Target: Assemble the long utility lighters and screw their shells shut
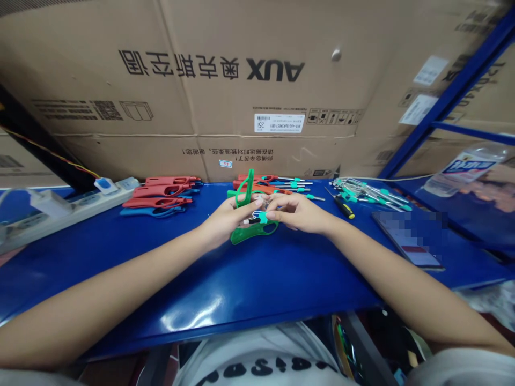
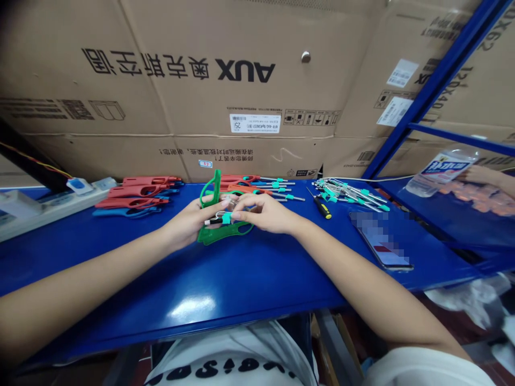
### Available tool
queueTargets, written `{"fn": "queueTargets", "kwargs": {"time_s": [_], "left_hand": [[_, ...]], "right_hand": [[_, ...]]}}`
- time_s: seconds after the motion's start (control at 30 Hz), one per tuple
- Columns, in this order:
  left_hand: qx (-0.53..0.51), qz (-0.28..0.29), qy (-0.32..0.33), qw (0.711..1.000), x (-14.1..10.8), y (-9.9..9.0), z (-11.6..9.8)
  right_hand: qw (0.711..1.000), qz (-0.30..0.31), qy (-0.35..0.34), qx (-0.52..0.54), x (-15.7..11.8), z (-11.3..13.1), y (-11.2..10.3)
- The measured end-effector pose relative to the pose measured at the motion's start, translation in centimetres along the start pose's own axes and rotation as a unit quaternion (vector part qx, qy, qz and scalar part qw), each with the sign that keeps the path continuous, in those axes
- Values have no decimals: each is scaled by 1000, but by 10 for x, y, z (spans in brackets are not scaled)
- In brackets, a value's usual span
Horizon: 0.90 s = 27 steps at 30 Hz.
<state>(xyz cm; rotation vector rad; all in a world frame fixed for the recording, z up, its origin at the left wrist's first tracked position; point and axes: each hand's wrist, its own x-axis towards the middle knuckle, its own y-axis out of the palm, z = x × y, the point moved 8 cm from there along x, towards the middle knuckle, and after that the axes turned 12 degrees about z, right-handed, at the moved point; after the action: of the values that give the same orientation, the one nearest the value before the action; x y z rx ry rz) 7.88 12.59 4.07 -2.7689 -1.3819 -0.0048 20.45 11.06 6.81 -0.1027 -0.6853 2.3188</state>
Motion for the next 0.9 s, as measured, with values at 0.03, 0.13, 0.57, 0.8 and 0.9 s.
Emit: {"fn": "queueTargets", "kwargs": {"time_s": [0.03, 0.13, 0.57, 0.8, 0.9], "left_hand": [[13, 6, 2, 1000, 3, 3, 0], [134, 7, 10, 991, 10, 0, -5], [593, 145, -42, 791, 5, 18, 15], [654, 214, -80, 722, 11, 26, 6], [683, 217, -63, 695, 7, 29, 1]], "right_hand": [[1000, 10, 15, 11, 0, -1, 1], [999, -4, 45, -14, -9, -10, -22], [840, -288, 294, -353, -163, -111, -235], [847, -252, 252, -394, -172, -135, -230], [821, -255, 262, -438, -176, -130, -226]]}}
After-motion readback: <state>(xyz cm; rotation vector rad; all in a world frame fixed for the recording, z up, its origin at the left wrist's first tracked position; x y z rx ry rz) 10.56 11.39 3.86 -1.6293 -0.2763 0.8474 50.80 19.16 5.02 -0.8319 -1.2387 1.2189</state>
